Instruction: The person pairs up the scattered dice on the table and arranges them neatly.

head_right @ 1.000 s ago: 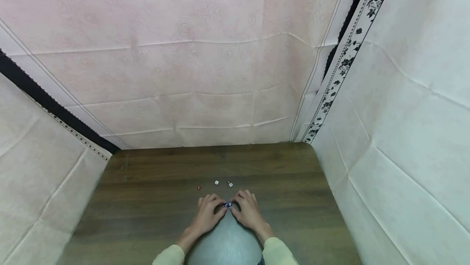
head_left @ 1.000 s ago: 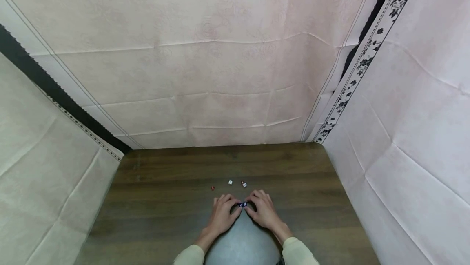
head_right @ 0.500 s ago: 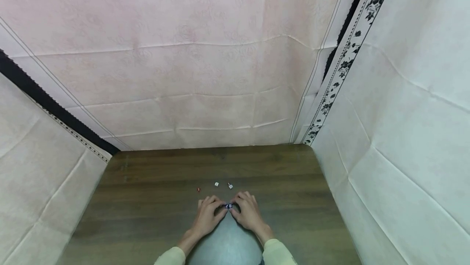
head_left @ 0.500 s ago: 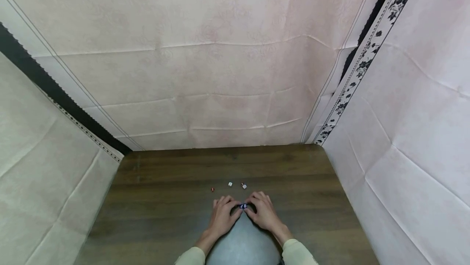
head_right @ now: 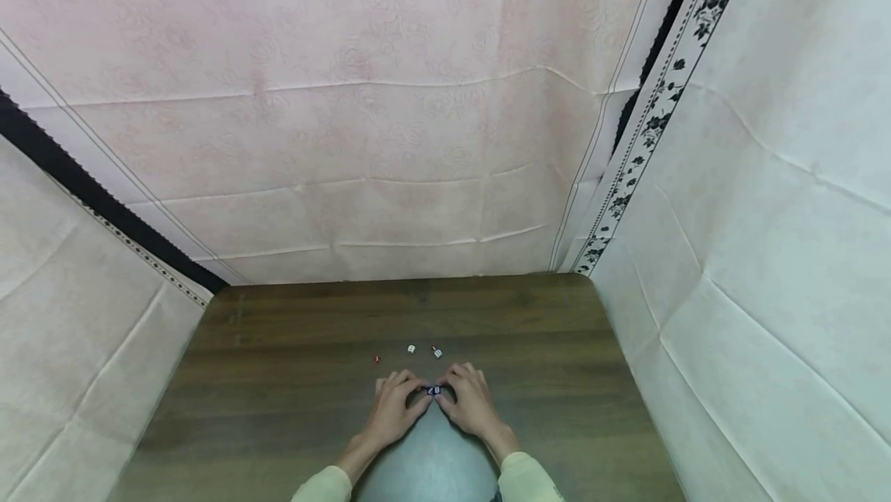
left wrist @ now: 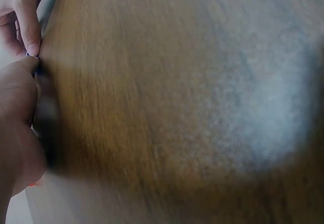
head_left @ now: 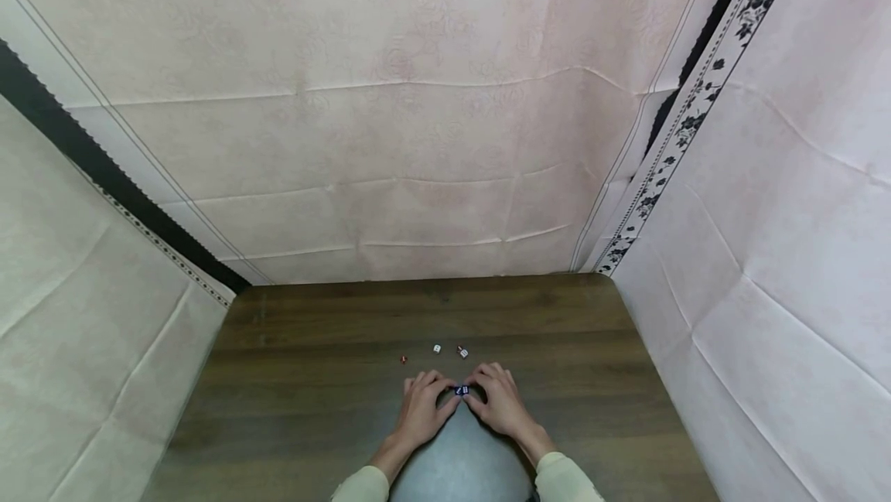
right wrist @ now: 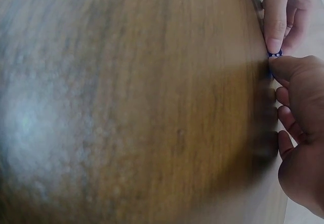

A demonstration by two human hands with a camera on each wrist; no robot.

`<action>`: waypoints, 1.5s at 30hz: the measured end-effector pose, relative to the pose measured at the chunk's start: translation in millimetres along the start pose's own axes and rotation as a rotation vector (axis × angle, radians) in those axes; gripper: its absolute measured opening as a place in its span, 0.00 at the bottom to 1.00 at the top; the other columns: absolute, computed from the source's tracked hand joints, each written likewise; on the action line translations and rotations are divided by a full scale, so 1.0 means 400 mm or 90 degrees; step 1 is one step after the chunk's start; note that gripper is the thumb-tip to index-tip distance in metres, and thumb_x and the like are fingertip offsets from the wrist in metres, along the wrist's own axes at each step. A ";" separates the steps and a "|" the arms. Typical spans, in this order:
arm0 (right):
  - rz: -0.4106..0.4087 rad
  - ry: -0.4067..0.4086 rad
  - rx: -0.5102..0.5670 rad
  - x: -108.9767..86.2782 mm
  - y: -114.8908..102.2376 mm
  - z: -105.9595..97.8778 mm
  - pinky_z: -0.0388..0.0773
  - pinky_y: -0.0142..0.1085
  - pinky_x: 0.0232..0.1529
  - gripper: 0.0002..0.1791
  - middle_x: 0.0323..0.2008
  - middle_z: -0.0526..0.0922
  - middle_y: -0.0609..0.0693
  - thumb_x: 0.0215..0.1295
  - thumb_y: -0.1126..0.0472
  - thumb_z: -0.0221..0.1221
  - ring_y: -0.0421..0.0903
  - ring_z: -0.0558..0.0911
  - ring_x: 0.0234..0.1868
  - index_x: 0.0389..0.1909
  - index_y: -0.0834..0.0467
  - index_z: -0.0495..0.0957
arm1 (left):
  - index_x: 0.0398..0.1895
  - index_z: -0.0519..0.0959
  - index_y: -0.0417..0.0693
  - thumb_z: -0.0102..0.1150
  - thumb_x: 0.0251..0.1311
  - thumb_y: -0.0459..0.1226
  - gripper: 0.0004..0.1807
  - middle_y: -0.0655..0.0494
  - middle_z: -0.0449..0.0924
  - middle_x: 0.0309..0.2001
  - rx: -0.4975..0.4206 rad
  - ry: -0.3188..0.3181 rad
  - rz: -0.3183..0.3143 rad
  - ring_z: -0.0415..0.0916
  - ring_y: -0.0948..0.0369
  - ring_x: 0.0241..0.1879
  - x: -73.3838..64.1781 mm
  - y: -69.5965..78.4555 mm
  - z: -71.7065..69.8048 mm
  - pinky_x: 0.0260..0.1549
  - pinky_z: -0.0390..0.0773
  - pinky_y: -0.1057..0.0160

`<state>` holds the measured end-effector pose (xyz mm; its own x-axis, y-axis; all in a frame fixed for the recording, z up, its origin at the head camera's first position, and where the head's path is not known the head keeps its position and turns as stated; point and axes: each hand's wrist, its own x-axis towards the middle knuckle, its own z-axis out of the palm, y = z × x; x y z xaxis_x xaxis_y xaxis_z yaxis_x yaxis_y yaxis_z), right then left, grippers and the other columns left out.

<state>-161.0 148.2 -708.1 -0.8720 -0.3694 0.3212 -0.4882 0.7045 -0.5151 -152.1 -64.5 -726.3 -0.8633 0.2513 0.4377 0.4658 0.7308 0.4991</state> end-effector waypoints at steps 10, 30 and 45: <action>0.026 -0.041 0.043 0.006 -0.001 -0.015 0.74 0.46 0.54 0.12 0.48 0.89 0.45 0.67 0.59 0.80 0.46 0.82 0.53 0.49 0.52 0.92 | 0.48 0.93 0.60 0.82 0.66 0.46 0.10 0.63 0.86 0.44 -0.017 -0.052 -0.038 0.78 0.63 0.45 -0.001 -0.003 -0.003 0.50 0.66 0.55; 0.125 -0.032 0.121 0.094 0.030 -0.063 0.81 0.49 0.61 0.11 0.51 0.90 0.45 0.75 0.60 0.75 0.46 0.84 0.55 0.55 0.54 0.91 | 0.49 0.92 0.59 0.82 0.66 0.45 0.11 0.62 0.86 0.43 -0.038 -0.060 -0.051 0.76 0.64 0.44 -0.002 -0.003 -0.010 0.50 0.65 0.54; 0.094 -0.079 0.073 0.152 0.056 -0.045 0.78 0.60 0.66 0.14 0.54 0.90 0.52 0.73 0.62 0.75 0.52 0.86 0.57 0.56 0.56 0.90 | 0.47 0.92 0.57 0.83 0.64 0.43 0.11 0.61 0.86 0.42 -0.031 -0.030 -0.027 0.75 0.65 0.42 -0.003 0.004 -0.014 0.48 0.64 0.55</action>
<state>-224.1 152.3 -685.7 -0.9284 -0.3443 0.1398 -0.3503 0.6854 -0.6383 -149.3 -67.2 -722.0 -0.8902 0.2514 0.3800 0.4365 0.7100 0.5527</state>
